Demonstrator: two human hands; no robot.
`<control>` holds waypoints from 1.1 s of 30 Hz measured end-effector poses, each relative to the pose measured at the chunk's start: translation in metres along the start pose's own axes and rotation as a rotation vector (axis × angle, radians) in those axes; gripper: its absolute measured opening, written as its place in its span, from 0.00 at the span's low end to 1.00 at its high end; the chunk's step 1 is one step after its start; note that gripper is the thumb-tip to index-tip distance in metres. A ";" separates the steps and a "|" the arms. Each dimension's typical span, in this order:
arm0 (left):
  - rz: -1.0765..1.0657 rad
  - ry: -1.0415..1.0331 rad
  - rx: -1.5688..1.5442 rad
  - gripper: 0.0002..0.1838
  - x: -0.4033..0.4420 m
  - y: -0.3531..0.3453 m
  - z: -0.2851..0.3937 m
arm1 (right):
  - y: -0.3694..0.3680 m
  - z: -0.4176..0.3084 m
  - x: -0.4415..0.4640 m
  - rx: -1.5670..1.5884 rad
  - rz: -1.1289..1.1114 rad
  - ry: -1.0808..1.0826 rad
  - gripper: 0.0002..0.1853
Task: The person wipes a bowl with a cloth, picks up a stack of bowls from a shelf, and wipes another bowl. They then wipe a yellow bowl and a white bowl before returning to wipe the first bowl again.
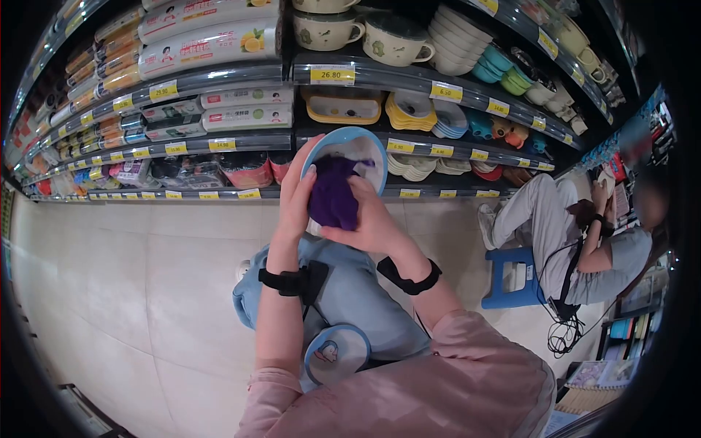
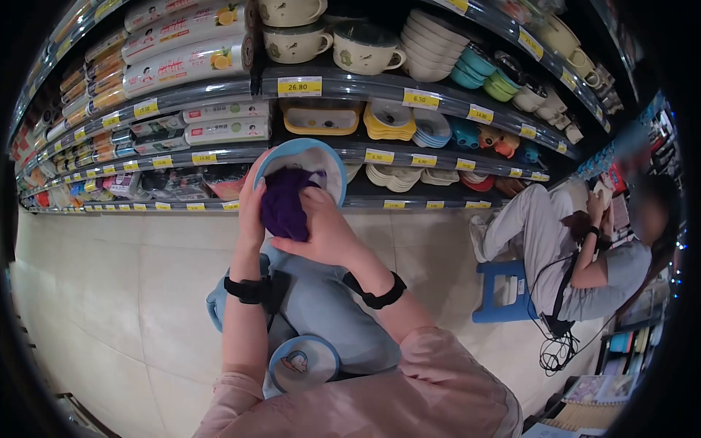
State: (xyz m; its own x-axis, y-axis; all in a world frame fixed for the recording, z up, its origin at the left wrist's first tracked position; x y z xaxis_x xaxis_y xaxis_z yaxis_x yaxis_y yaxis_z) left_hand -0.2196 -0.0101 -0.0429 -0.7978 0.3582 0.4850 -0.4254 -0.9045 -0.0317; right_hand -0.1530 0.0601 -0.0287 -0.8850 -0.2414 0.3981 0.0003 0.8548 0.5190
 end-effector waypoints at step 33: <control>-0.081 0.109 0.192 0.24 0.001 -0.013 -0.010 | 0.010 0.024 -0.011 -0.541 0.386 -0.055 0.31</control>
State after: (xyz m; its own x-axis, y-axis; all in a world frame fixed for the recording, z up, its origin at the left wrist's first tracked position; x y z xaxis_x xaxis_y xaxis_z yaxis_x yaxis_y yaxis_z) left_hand -0.2193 0.0046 -0.0506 -0.8100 0.4452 0.3817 -0.4092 -0.8953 0.1759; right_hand -0.1547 0.0820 -0.0457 -0.7969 0.0717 0.5998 0.5428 0.5207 0.6590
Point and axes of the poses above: each hand's wrist, its own x-axis towards the middle knuckle, its own y-axis out of the back of the hand, z = x × y, the point moved 10 cm from there along x, towards the middle knuckle, and after that the axes turned 11 degrees about x, right-handed, at the moved point
